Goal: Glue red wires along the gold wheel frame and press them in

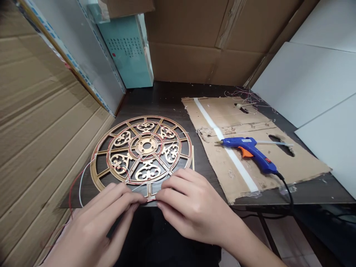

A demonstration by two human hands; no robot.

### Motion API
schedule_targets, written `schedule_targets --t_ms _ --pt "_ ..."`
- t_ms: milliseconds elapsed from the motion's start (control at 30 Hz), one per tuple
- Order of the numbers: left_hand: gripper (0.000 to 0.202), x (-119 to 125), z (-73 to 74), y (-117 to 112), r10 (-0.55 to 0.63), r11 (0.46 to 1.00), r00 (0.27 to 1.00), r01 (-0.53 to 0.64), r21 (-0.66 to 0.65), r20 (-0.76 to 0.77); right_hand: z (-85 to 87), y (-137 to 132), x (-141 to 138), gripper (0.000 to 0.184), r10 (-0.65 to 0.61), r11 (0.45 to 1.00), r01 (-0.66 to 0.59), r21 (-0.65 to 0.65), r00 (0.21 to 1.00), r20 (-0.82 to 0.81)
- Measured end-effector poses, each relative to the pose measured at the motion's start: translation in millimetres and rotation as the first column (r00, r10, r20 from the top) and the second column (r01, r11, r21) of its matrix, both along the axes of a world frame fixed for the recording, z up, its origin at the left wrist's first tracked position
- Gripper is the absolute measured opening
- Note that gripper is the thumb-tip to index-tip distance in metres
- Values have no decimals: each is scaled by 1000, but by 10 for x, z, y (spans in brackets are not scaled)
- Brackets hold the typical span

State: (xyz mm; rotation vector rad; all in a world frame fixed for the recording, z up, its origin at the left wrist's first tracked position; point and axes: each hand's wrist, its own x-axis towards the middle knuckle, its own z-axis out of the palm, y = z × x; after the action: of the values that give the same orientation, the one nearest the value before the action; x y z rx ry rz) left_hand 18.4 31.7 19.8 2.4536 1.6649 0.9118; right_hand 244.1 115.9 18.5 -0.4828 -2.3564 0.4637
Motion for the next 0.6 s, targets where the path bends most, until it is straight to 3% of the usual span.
schedule_targets --t_ms 100,200,600 --pt "16 -1 11 -19 11 1000 1000 -11 -4 2 -5 8 -35 16 -106 994 109 23 988 -114" --pt "15 3 15 -18 15 1000 1000 -15 -4 -3 -8 32 -87 12 -161 987 162 8 984 -81" --pt "22 -34 -40 -66 -14 999 999 15 31 -32 13 42 -44 10 -12 1000 11 6 998 68"
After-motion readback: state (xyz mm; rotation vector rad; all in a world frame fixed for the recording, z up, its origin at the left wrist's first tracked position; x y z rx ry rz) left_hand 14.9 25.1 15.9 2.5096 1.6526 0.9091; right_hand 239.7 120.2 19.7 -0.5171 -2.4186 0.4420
